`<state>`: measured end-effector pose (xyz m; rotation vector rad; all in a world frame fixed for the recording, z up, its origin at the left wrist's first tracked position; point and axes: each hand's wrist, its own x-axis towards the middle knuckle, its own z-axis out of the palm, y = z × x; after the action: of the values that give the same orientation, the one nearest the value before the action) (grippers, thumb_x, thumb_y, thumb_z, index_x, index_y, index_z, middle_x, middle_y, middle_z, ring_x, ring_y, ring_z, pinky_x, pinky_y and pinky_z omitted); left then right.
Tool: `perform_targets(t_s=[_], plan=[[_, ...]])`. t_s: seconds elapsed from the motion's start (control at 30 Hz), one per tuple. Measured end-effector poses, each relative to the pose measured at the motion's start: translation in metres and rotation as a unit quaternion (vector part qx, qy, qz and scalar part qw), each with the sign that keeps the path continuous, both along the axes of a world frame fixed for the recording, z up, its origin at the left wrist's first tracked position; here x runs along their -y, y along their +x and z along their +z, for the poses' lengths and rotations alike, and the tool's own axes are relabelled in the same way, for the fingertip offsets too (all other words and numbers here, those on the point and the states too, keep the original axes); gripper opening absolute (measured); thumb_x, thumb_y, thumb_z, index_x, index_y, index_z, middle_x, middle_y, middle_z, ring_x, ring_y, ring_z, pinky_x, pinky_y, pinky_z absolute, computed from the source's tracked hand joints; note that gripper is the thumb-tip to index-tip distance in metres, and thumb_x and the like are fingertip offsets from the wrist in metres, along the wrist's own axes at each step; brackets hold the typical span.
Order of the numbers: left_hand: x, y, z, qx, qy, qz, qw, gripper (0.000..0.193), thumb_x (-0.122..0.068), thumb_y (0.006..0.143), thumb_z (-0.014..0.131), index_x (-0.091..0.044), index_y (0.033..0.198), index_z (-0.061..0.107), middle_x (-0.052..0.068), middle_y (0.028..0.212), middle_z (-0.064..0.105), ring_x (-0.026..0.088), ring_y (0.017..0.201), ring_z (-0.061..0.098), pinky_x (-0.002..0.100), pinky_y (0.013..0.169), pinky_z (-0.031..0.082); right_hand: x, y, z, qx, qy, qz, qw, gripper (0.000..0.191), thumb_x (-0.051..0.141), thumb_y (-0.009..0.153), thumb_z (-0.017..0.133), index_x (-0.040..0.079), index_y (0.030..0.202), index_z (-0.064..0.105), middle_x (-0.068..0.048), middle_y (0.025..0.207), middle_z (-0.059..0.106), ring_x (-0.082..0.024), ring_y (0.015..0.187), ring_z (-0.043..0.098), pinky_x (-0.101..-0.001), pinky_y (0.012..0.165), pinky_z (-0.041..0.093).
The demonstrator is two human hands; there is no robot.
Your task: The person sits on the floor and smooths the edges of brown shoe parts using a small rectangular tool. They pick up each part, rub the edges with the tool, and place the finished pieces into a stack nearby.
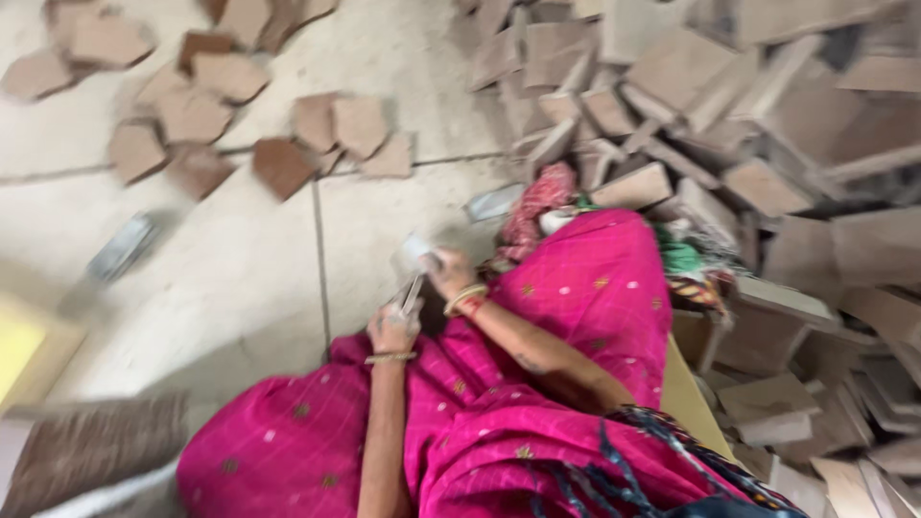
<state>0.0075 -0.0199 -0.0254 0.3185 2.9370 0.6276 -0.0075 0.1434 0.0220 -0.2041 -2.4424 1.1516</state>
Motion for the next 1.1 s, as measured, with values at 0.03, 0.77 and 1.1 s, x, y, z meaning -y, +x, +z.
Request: perform_targets(t_s=[0.03,0.77,1.1], plan=[[0.001,0.0,0.001,0.023,-0.045,0.034,0.998,0.034,-0.055,0.1,0.07,-0.029,0.12,0.072,0.008,0.096,0.076,0.03,0.086,0.073,0.041,0.074,0.059,-0.004,-0.001,-0.002,0.019,-0.03,0.019,0.999,0.045,0.044,0.107,0.059,0.005,0.088,0.07,-0.017,0.08,0.068,-0.03,0.073,0.063,-0.0436,0.071,0.052],[-0.004,0.012,-0.007,0.183,0.316,0.053,0.929,0.033,-0.022,0.082,0.07,-0.003,0.107,0.061,0.018,0.094,0.072,0.035,0.091,0.074,0.044,0.083,0.06,0.037,0.022,0.004,0.008,0.082,0.116,0.99,0.028,0.028,0.1,0.07,0.004,0.114,0.076,-0.016,0.083,0.078,-0.02,0.061,0.073,-0.032,0.054,0.057],[-0.009,0.014,0.007,0.108,0.32,0.076,0.938,0.053,-0.007,0.079,0.057,-0.001,0.131,0.056,0.029,0.107,0.07,0.047,0.109,0.064,0.053,0.09,0.053,0.042,-0.014,0.013,0.037,-0.021,0.141,0.989,0.023,0.022,0.093,0.072,0.0,0.094,0.076,-0.021,0.082,0.072,-0.031,0.069,0.072,-0.0393,0.062,0.053]])
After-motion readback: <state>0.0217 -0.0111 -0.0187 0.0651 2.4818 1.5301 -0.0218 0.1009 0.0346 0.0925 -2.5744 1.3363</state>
